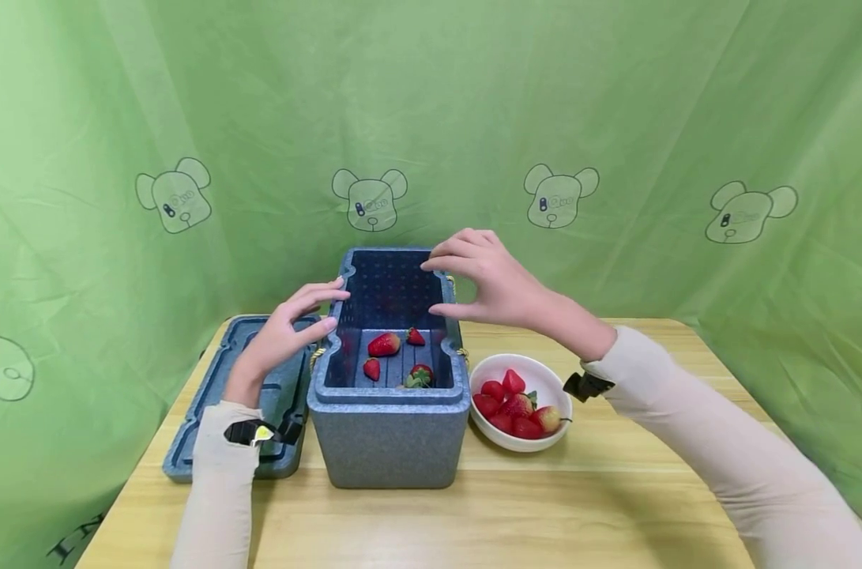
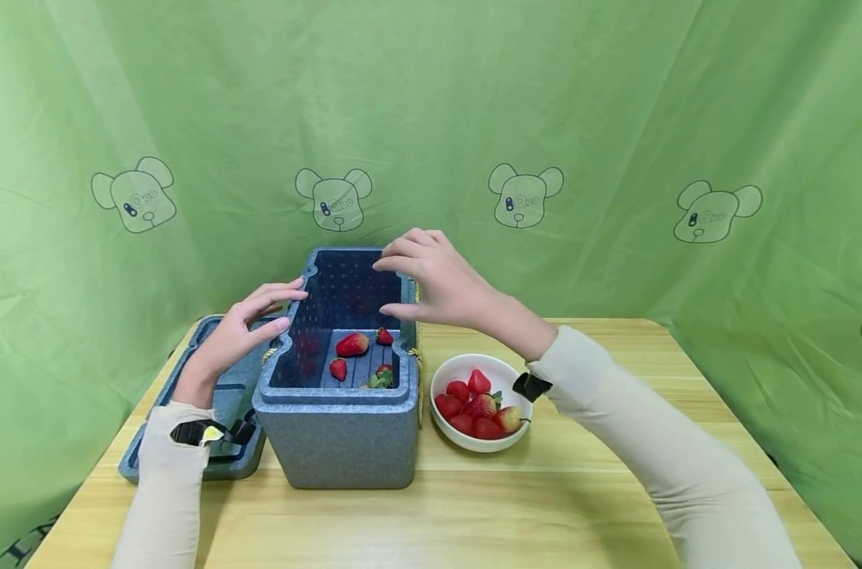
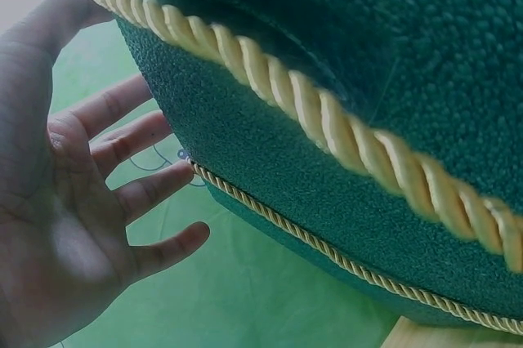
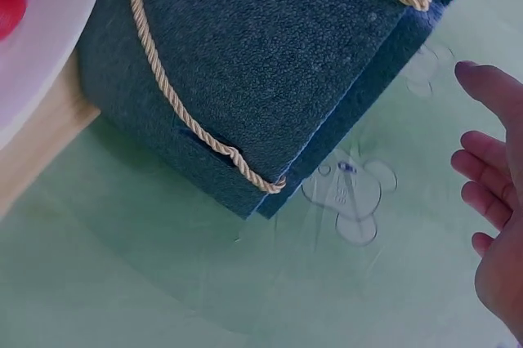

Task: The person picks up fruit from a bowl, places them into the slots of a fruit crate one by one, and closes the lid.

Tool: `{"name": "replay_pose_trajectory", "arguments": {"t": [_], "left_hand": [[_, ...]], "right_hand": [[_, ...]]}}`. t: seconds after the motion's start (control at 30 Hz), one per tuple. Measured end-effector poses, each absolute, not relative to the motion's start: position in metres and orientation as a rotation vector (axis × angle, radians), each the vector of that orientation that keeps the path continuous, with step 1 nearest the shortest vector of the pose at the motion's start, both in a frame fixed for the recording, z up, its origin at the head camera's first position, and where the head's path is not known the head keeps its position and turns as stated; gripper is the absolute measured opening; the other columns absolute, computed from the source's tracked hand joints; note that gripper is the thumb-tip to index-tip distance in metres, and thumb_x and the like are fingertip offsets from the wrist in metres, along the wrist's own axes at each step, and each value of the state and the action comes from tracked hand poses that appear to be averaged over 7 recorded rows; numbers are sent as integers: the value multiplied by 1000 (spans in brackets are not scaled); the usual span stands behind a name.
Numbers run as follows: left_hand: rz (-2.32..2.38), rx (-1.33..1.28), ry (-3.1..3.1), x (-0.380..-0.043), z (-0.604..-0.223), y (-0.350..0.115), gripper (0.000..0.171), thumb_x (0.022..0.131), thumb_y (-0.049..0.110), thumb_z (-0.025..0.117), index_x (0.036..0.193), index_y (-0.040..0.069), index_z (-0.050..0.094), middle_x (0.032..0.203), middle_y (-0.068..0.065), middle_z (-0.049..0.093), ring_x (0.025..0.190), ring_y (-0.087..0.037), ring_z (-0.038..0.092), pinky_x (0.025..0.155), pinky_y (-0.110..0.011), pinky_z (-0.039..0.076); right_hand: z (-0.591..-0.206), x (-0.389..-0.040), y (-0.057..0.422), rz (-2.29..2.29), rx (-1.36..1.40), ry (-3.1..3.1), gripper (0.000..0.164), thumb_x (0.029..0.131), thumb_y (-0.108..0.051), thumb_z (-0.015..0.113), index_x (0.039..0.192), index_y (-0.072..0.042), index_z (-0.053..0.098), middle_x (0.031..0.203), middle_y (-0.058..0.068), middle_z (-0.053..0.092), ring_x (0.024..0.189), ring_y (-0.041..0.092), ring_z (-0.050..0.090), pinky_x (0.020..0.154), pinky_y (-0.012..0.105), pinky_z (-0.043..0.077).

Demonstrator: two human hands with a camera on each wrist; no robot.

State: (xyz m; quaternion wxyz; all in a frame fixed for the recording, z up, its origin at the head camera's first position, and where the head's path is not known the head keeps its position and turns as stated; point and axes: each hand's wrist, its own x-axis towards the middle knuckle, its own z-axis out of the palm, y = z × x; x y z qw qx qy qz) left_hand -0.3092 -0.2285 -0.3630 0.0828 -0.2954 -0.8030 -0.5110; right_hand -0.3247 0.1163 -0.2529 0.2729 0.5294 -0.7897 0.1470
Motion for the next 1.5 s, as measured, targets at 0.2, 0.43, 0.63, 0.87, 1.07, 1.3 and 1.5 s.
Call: {"name": "replay_pose_trajectory", "arguments": {"t": [0.2, 0.43, 0.63, 0.87, 1.07, 1.3, 1.5], "left_hand": [[-1518, -879, -2395, -308, -364, -230, 41, 101, 15, 61, 142, 14, 59, 161, -5, 42, 151, -29, 33, 121, -63, 25], [-1508, -853, -2407, -305, -363, -233, 41, 101, 16, 61, 142, 13, 59, 162, -5, 41, 151, -29, 32, 120, -63, 26], [-1499, -838, -2409, -304, -361, -235, 41, 101, 17, 61, 142, 14, 60, 162, -5, 41, 152, -29, 32, 120, -64, 26], [-1505, -835, -2407, -306, -361, -235, 40, 101, 16, 62, 141, 15, 60, 161, -2, 42, 151, -26, 33, 120, -62, 27], [-1513, -847, -2403, -307, -361, -231, 40, 101, 15, 61, 141, 14, 60, 161, -3, 42, 151, -27, 33, 120, -63, 27], [-1515, -854, -2405, -308, -360, -228, 40, 101, 15, 61, 141, 11, 60, 161, -6, 42, 151, -29, 32, 119, -65, 25], [-1521, -861, -2399, -308, -361, -227, 41, 101, 13, 60, 141, 10, 60, 161, -7, 41, 151, -29, 32, 119, -65, 25]], "right_hand": [[-271, -330, 143, 691, 1277, -2181, 54, 72, -21, 92, 121, -7, 73, 120, 11, 71, 113, 28, 55, 101, 49, 36], [-300, -328, 173, 899, 1135, -2420, 53, 75, -21, 91, 125, -14, 73, 126, 7, 69, 121, 23, 53, 104, 53, 43], [-328, -330, 191, 997, 1100, -2573, 50, 78, -21, 89, 125, -17, 73, 128, 5, 68, 121, 20, 52, 105, 56, 43], [-359, -329, 202, 939, 1218, -2642, 44, 77, -19, 89, 119, -16, 75, 121, 1, 71, 118, 20, 56, 101, 50, 46], [-381, -324, 207, 774, 1306, -2680, 39, 76, -18, 90, 112, -8, 77, 112, 3, 73, 109, 24, 60, 94, 46, 51], [-392, -319, 212, 677, 1362, -2758, 37, 76, -15, 88, 110, -7, 77, 110, 6, 73, 105, 21, 58, 87, 45, 54], [-394, -316, 217, 649, 1426, -2788, 33, 76, -15, 89, 106, -7, 78, 108, 4, 73, 103, 20, 58, 85, 45, 56]]}}
